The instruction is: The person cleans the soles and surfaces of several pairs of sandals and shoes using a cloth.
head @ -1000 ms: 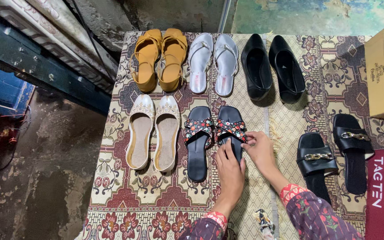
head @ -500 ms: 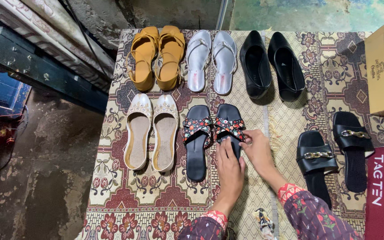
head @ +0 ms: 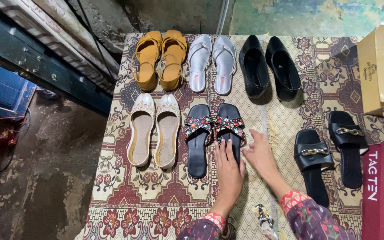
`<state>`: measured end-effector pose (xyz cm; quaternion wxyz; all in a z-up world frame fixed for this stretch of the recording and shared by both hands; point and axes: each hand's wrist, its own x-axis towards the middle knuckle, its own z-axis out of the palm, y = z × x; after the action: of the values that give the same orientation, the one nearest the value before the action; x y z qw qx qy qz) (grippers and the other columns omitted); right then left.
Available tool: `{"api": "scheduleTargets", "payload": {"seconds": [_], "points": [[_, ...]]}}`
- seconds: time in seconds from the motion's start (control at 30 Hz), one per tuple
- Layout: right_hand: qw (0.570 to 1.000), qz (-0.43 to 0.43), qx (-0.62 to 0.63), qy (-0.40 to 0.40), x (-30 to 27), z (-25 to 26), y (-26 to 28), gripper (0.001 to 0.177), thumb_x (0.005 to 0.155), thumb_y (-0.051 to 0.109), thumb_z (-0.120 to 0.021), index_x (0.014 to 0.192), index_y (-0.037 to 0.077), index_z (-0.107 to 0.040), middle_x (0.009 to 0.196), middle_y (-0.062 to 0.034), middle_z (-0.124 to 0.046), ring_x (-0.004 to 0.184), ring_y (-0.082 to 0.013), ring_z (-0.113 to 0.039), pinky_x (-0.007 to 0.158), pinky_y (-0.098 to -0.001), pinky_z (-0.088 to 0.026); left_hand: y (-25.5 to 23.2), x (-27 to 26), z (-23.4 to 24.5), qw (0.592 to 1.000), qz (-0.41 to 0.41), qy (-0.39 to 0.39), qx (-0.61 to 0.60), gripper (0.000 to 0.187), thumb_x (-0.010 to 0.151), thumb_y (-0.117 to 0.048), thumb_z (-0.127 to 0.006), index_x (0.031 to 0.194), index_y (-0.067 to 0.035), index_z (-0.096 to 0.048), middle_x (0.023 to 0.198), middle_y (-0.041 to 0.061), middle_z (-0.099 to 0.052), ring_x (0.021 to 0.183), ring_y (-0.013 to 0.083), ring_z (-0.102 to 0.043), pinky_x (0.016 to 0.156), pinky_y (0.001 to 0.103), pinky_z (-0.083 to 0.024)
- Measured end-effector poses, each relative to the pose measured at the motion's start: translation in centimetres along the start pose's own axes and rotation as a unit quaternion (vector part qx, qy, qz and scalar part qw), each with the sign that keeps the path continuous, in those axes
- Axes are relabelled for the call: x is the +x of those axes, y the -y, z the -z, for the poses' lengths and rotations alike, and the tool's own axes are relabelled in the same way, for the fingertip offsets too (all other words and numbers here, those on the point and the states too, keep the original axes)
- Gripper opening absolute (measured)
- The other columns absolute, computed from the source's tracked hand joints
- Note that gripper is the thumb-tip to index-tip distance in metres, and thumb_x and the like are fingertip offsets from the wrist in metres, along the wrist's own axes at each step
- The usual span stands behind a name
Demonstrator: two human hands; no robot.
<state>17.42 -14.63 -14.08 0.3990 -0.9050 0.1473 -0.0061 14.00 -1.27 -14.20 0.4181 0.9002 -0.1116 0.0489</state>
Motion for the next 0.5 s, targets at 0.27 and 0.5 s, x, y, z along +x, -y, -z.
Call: {"api": "scheduleTargets", "payload": {"seconds": [0.27,0.5], "points": [[0.999,0.038,-0.019,-0.032,-4.6,2.8,-0.4,0.072,0.076,0.005,-0.079,0.141,0.005,-0.049,0.130,-0.0169,-0.049,0.100,-0.0286,-0.066,0.084,-0.0360,-0.058,-1.4,-1.0,1.2,0.998,-0.058,-0.009,0.009,0.076,0.084,-0.007,-0.071,0.150,0.004,-0.034,0.154,0.029,-0.037,0.149,0.0475,-0.028,0.125,0.055,-0.020],[0.996,-0.007,0.017,-0.091,-8.9,6.2,-3.2,0.062,0.076,0.006,-0.079,0.135,0.008,-0.058,0.129,-0.0154,-0.052,0.098,-0.0271,-0.068,0.086,-0.0348,-0.059,-4.0,-2.3,2.2,0.997,-0.067,0.016,-0.020,0.070,0.084,-0.008,-0.072,0.145,0.004,-0.040,0.152,0.027,-0.039,0.148,0.0452,-0.028,0.123,0.054,-0.021]]}}
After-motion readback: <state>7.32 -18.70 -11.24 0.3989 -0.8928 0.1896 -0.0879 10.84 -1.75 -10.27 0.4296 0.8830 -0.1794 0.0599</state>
